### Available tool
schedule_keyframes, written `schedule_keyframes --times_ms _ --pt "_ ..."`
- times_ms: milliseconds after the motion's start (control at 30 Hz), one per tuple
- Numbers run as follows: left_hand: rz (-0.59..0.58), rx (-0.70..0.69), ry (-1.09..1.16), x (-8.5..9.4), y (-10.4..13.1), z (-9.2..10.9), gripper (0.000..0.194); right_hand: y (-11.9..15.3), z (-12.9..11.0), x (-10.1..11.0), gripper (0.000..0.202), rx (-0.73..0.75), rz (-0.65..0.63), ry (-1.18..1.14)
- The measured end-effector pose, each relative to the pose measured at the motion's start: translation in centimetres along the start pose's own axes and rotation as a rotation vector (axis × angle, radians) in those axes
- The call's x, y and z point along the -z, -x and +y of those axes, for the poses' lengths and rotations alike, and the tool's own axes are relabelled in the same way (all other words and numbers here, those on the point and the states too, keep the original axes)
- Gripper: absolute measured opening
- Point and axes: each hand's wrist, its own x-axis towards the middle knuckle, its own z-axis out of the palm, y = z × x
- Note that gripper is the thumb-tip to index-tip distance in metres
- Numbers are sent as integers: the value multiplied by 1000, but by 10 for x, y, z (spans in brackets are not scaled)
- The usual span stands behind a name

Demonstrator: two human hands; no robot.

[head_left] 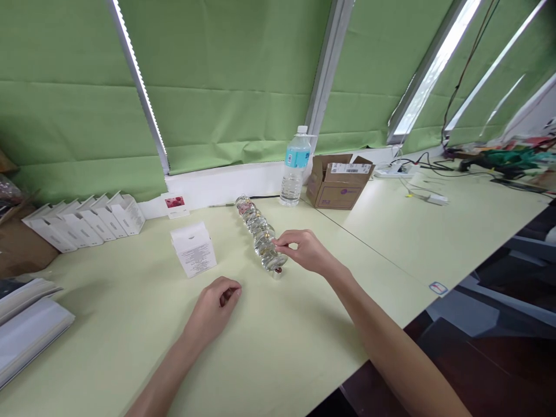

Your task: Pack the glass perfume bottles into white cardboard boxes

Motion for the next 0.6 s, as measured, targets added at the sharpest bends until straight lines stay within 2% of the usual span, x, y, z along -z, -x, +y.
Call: schedule_keyframes --times_ms 133,367,600 --pt "-1 -5 3 -1 -1 -1 19 0 4 -1 13 -54 -5 -115" --pt "-1 -10 -12 0 0 0 20 3 2 -2 14 18 30 -69" --pt "1 -7 -8 0 -1 -2 21 3 5 -2 14 -147 29 -196"
